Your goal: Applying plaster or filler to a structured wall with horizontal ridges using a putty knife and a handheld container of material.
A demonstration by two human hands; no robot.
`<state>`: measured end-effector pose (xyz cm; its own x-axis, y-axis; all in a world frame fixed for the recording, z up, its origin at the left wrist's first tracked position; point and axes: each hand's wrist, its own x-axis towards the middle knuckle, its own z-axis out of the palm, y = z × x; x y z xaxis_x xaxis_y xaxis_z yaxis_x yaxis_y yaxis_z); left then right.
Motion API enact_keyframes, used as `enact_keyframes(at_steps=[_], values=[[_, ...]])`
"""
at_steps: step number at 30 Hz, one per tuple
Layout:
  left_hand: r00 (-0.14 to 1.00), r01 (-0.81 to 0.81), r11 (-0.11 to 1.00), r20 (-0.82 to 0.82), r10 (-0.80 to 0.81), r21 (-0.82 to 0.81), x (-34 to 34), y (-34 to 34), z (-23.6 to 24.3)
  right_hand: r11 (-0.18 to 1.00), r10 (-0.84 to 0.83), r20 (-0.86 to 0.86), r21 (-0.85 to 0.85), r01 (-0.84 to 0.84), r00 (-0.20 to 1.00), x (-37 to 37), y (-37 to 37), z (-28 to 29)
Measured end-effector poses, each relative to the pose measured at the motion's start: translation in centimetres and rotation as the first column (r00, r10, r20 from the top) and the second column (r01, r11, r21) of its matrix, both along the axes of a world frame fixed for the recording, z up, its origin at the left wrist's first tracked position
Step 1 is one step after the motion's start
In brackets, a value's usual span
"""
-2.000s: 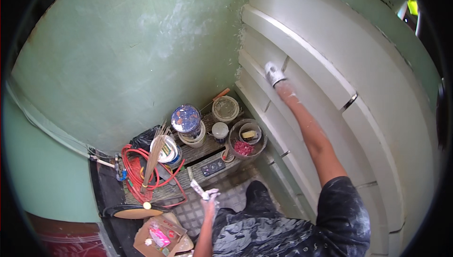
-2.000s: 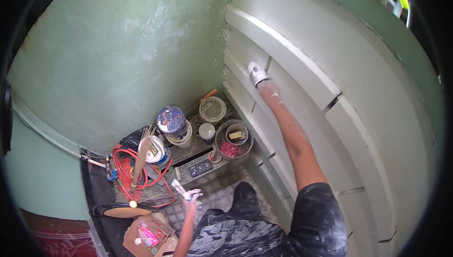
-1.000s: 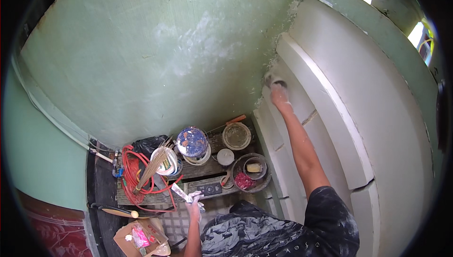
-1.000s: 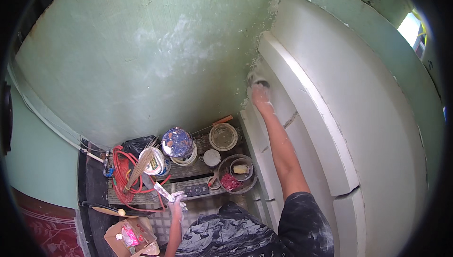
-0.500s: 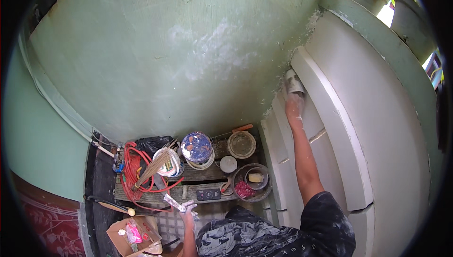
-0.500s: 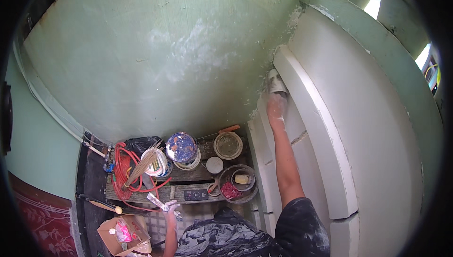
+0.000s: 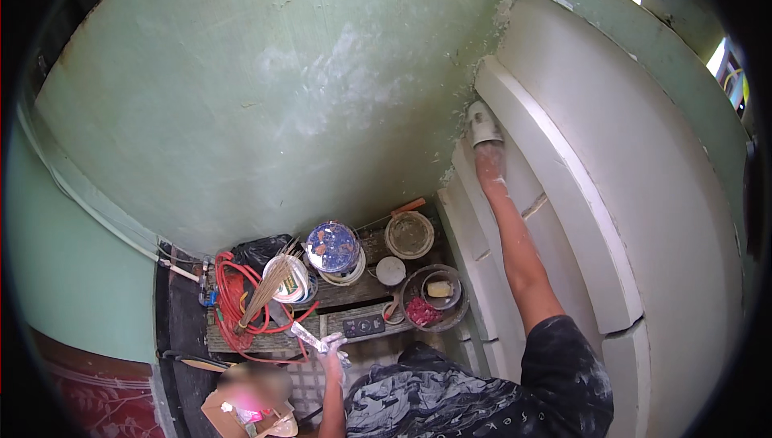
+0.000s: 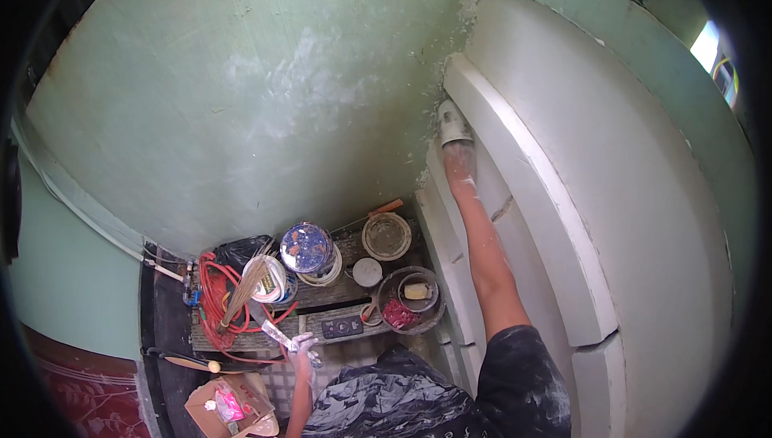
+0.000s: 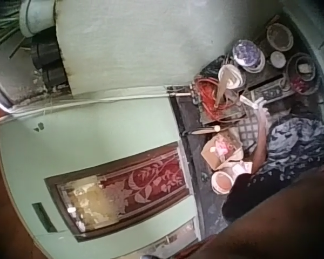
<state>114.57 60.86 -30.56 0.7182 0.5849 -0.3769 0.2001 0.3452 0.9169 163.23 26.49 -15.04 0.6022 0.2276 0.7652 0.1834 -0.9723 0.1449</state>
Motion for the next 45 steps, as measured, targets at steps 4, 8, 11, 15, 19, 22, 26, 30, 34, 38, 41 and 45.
enact_keyframes(at_steps=[4,8,11,15,19,22,26,30,34,38,41,45], values=[[1.000,0.017,0.999,0.014,-0.016,-0.050,-0.2,0.0,-0.2,0.993,0.072,-0.494,0.115,-0.017,0.867,0.0,1.6,1.0],[0.997,0.045,0.999,0.058,-0.044,-0.018,-0.4,0.1,-0.7,0.988,0.108,-0.235,0.135,-0.078,0.966,0.4,1.5,3.8],[0.994,0.035,0.999,0.107,-0.032,-0.022,-0.6,0.3,-0.8,0.976,-0.046,-0.414,0.175,0.129,0.909,-0.1,0.4,3.9],[0.992,0.031,0.999,0.124,-0.028,-0.028,-0.6,0.3,-0.3,0.995,0.100,-0.091,0.038,-0.097,0.991,-1.1,0.8,0.9],[0.990,0.000,1.000,0.138,0.003,-0.020,-1.4,0.7,-0.1,0.987,0.158,-0.240,0.072,-0.144,0.958,-0.8,1.1,0.9],[0.996,-0.049,0.999,0.072,0.048,0.016,-2.6,1.3,-0.5,0.991,0.126,-0.192,0.067,-0.115,0.973,-1.2,-0.8,2.1],[0.997,-0.056,0.997,0.057,0.058,-0.046,-4.2,1.8,-1.6,1.000,-0.020,-0.243,-0.003,0.019,0.970,-3.2,-2.5,0.4],[0.994,-0.046,0.997,0.101,0.051,-0.054,-5.0,2.2,-2.0,0.999,0.035,-0.363,0.031,-0.025,0.931,-4.2,-0.1,-1.8],[0.993,-0.079,0.997,0.085,0.077,0.022,-5.6,3.0,-2.6,0.984,0.137,-0.291,0.153,-0.095,0.947,-5.6,0.5,1.4],[0.991,-0.107,0.994,0.076,0.108,-0.012,-6.1,4.2,-3.0,0.997,-0.031,-0.456,0.044,0.058,0.890,-9.1,-1.3,3.1],[0.994,-0.083,0.996,0.071,0.084,-0.008,-6.6,5.1,-3.0,0.999,-0.013,-0.354,0.039,0.029,0.935,-10.9,0.1,0.5],[0.993,-0.059,0.998,0.101,0.062,-0.029,-7.5,6.0,-2.8,0.989,-0.062,-0.386,0.102,0.110,0.921,-10.0,2.7,0.8]])
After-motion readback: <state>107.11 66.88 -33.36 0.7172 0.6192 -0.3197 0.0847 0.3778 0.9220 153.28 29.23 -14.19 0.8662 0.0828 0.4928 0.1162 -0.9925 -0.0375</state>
